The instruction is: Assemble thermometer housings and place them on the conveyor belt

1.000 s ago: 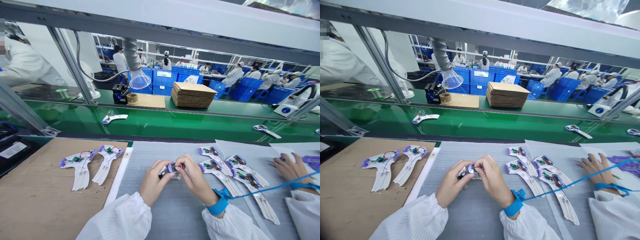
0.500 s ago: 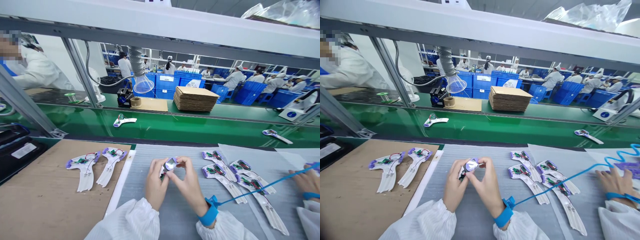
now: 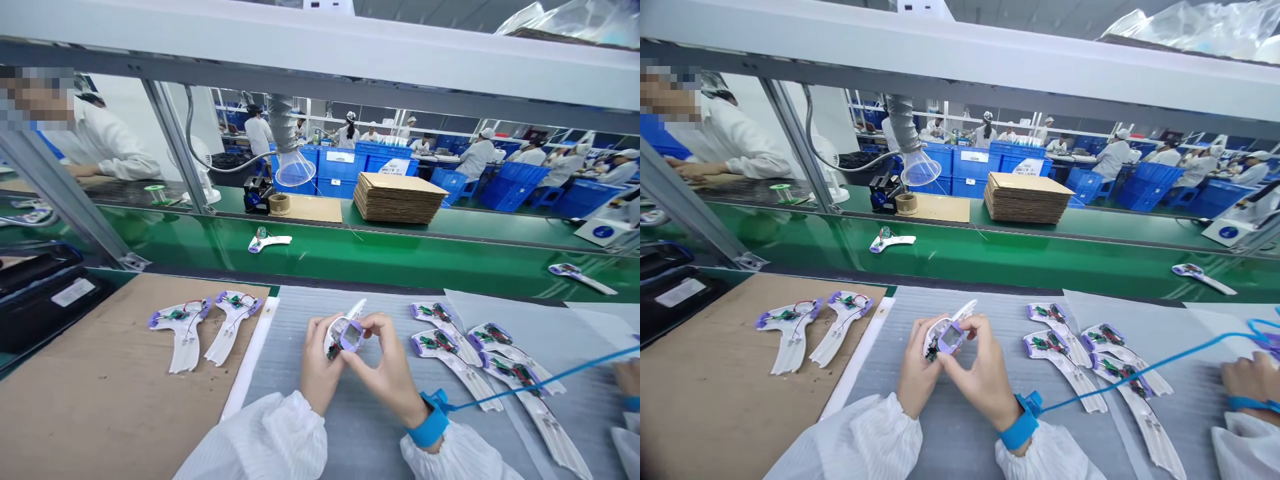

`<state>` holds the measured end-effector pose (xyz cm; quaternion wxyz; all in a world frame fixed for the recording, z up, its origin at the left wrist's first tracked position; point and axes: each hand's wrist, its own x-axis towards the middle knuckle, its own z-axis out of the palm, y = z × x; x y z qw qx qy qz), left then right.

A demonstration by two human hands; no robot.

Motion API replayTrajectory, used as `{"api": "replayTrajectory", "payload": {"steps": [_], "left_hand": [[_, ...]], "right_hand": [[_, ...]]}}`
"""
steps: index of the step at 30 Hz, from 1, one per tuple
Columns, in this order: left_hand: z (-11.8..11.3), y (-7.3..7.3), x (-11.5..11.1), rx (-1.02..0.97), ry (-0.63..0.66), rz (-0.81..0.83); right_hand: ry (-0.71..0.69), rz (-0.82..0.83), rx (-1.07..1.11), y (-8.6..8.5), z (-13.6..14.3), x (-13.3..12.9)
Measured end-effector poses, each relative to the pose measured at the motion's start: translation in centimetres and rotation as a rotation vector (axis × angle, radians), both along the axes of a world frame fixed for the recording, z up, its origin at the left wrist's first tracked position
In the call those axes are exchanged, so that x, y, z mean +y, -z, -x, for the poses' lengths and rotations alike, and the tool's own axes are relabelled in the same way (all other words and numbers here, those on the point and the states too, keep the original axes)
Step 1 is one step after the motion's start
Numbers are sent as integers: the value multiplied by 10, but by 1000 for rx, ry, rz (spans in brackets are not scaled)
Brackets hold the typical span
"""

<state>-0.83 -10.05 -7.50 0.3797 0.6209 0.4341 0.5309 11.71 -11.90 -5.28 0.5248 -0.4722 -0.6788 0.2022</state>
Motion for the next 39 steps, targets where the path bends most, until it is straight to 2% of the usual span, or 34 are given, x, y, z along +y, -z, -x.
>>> {"api": "replayTrajectory", "payload": {"steps": [5, 14, 21, 30, 39], "left_hand": [[-3, -3, -4, 74, 16, -53], [-1, 5, -3, 250, -16, -126], [-1, 3, -6, 389, -43, -193], [4, -6, -5, 456, 40, -297], [7, -4, -1, 492, 192, -244]], "right_hand": [[-16, 35, -89, -5, -3, -1], [-45, 141, -131, -8, -10, -2], [-1, 190, -217, -12, -12, -4], [64, 141, -336, -17, -16, -5], [-1, 223, -372, -22, -16, -9]]}}
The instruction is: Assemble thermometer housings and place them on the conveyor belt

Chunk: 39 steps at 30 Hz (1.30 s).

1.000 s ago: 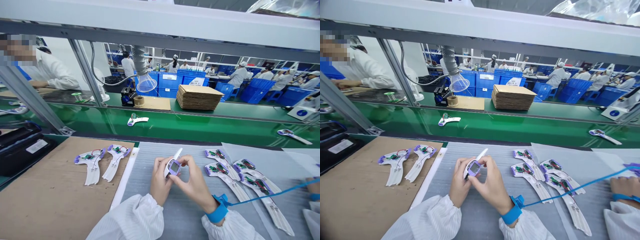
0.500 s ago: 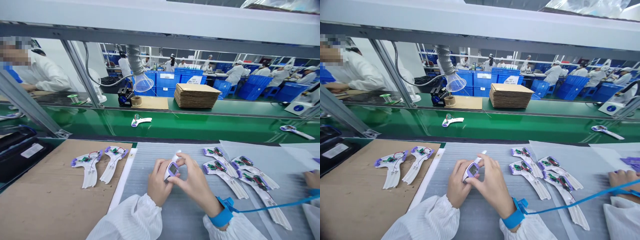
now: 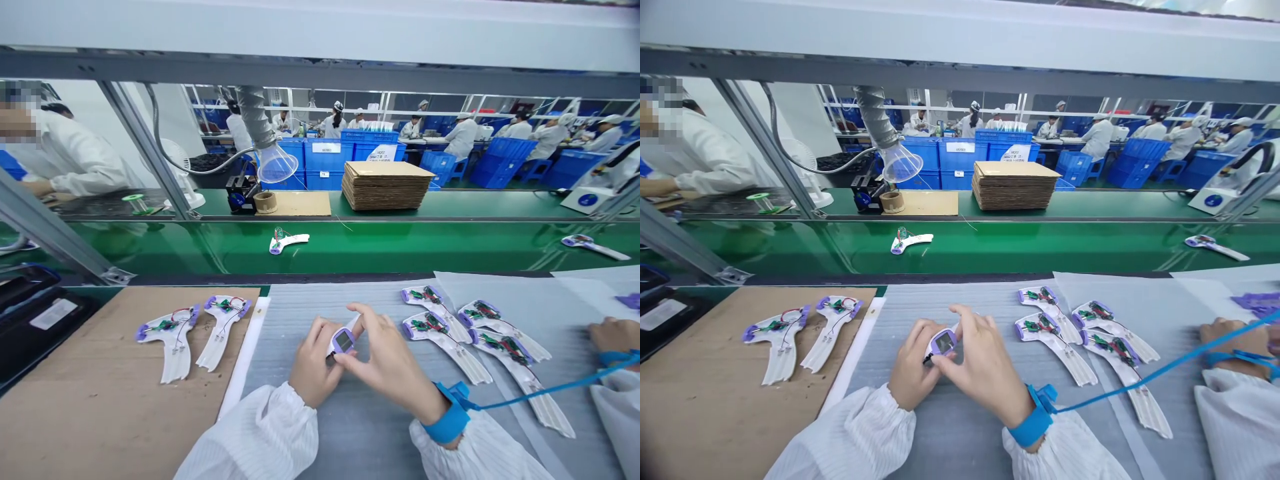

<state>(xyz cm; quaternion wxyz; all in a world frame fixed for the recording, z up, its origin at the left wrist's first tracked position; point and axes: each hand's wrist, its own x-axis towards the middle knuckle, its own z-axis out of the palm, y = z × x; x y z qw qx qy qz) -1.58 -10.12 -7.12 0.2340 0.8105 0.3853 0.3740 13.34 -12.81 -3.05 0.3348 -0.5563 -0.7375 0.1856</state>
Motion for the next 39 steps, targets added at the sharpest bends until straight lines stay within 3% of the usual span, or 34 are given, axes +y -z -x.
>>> {"api": "replayTrajectory", "payload": {"steps": [5, 11, 21, 24, 28, 31, 33, 35, 37, 39], "left_hand": [[0, -2, 0, -126, 19, 61], [0, -1, -2, -340, 146, 397], [-2, -8, -6, -223, 159, 166], [-2, -5, -8, -219, 118, 203], [-8, -8, -2, -233, 64, 408], [-17, -19, 27, -116, 197, 449], [-23, -30, 64, -14, 236, 359], [-26, -39, 116, 94, 82, 234], [-29, -46, 175, 269, -248, 153], [-34, -49, 232, 304, -408, 155]], "right_hand": [[-45, -36, -5, 2, -11, 6], [-288, -69, 34, 6, -30, 16], [-363, 98, 163, 1, -33, 12], [-332, 96, 151, 2, -30, 12], [-287, 99, 15, 8, -25, 12], [-190, 102, -74, 14, -47, 19], [-30, 76, -99, 16, -86, 28], [239, 53, -161, 18, -142, 35], [570, 71, -287, 21, -204, 36], [841, 131, -403, 26, -257, 29]]}}
